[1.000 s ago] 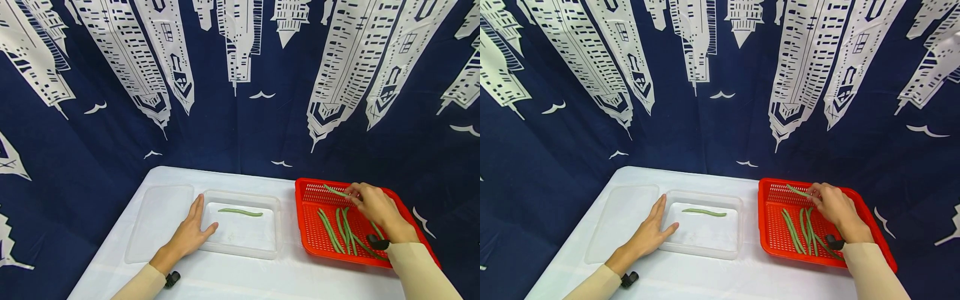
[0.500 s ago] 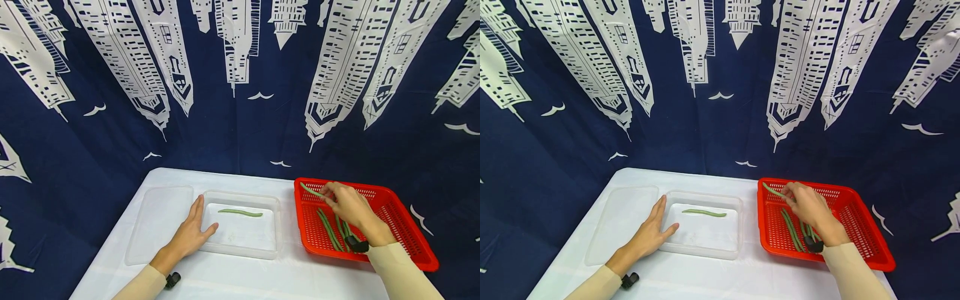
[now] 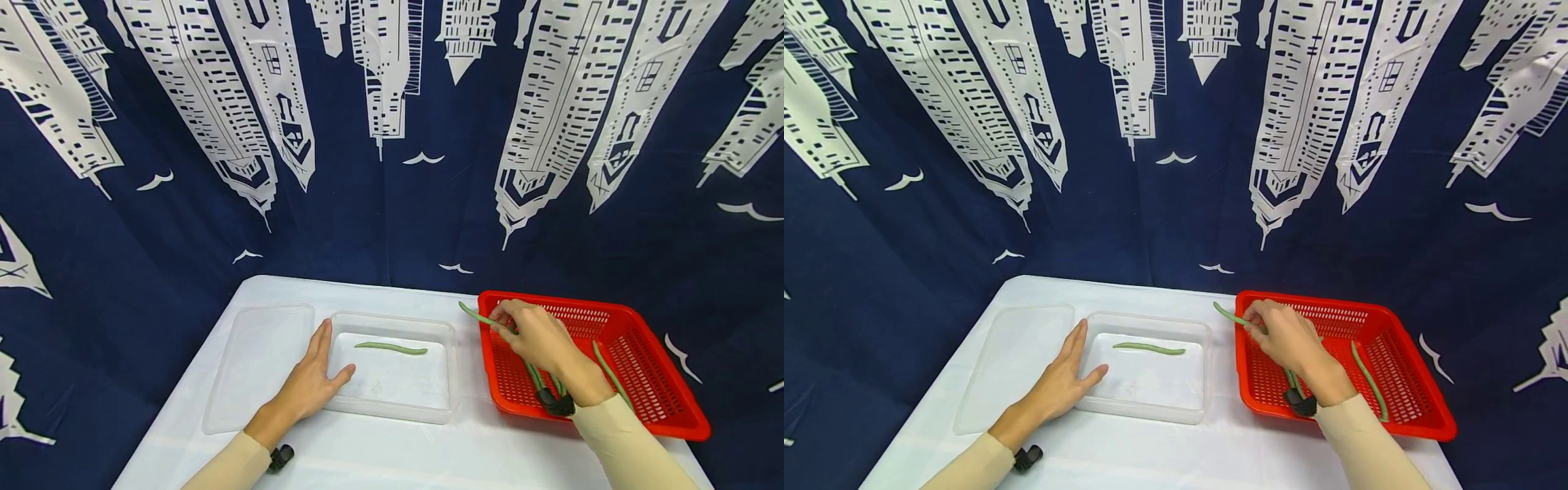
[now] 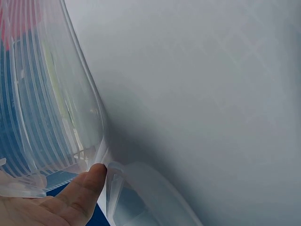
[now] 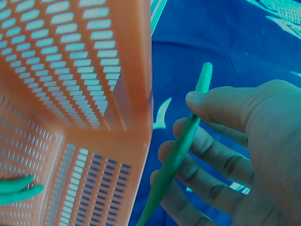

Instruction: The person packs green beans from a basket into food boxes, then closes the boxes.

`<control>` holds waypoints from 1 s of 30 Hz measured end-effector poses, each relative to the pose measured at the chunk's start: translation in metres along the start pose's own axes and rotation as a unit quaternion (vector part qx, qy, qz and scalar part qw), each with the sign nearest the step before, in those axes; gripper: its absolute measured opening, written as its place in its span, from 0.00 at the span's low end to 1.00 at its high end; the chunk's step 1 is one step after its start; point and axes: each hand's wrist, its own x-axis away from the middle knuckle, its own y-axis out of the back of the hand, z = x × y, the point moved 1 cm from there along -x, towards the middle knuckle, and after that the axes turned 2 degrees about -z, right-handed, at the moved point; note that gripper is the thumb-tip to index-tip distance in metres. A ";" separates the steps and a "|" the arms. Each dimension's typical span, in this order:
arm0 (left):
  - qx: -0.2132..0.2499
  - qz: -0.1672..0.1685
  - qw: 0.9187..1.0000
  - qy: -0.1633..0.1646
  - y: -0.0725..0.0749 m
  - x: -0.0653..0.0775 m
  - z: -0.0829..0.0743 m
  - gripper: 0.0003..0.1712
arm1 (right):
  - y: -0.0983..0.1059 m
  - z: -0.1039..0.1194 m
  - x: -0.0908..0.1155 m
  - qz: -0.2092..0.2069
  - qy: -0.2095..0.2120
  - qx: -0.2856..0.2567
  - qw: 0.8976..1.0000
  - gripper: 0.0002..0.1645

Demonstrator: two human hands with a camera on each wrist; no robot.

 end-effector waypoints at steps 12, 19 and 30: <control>-0.007 0.005 1.000 -0.006 -0.001 -0.002 -0.001 0.66 | -0.016 0.028 0.000 -0.024 0.028 -0.003 0.999 0.10; 0.000 0.004 1.000 -0.009 -0.001 0.002 -0.003 0.64 | -0.023 0.045 0.000 -0.026 0.025 -0.016 0.999 0.10; -0.011 -0.002 1.000 -0.010 0.000 0.004 -0.005 0.64 | -0.035 0.070 -0.006 -0.037 0.046 -0.026 0.998 0.11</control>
